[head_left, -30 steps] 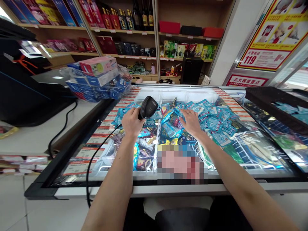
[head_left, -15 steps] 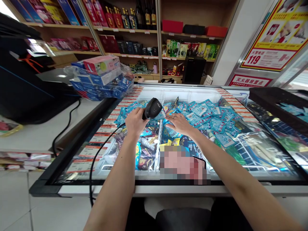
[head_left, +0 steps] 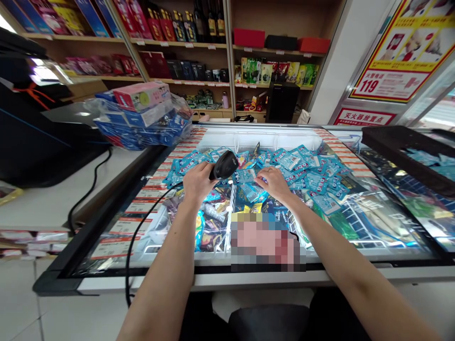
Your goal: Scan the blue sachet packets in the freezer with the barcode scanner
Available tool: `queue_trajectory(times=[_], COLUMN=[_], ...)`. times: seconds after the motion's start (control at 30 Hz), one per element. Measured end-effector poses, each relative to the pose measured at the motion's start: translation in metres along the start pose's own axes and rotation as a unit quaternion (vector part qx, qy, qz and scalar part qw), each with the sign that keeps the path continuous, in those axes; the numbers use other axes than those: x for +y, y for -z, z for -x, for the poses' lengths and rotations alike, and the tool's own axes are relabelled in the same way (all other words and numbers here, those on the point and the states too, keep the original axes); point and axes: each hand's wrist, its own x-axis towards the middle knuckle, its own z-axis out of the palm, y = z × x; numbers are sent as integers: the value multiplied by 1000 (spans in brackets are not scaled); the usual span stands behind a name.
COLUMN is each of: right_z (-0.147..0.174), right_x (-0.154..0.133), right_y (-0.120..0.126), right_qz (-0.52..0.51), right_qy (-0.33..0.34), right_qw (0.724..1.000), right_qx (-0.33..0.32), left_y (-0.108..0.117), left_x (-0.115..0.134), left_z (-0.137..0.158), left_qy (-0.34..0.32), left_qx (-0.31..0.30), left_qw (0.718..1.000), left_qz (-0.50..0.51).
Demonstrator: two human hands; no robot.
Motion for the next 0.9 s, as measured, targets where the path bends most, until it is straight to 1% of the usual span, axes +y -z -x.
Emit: queue_trajectory(times=[0.13,0.27,0.33,0.47,0.53,0.6,0.67,0.77,0.9], right_z=[-3,-2,-2,-3,-4,-4,-3,-1,1], right_x=[-1,-1,1,6,7,7,7,9,13], right_y=[-8,-12,-13,-13,-12,-11,-8,-6,-7], right_qz=[12,35,17,-32,-48,-73,-116,-188,-274], right_qy=[-41,-54,-58,-85,-97,-113,-139,-183,-224], right_qw=[999,997,998,995,993,989,978,953,916], right_qx=[28,38,33,30,42,68,102,154,188], left_y=[0,0,0,0,0,0,0,1,2], left_x=[0,0,1,2,2,2,2,4,8], left_z=[-1,-2,-2,-1,-1,-1,-1,-2,-2], left_qy=[-4,-18,-31,-48,-49,-46,-42,-43,-60], left_qx=[-12,-14,-17,-29,-31,-27,-19,-14,-27], left_qw=[1000,1000,999,998,998,999,999,999,998], left_qz=[7,1,0,-3,-4,-4,-2,7,20])
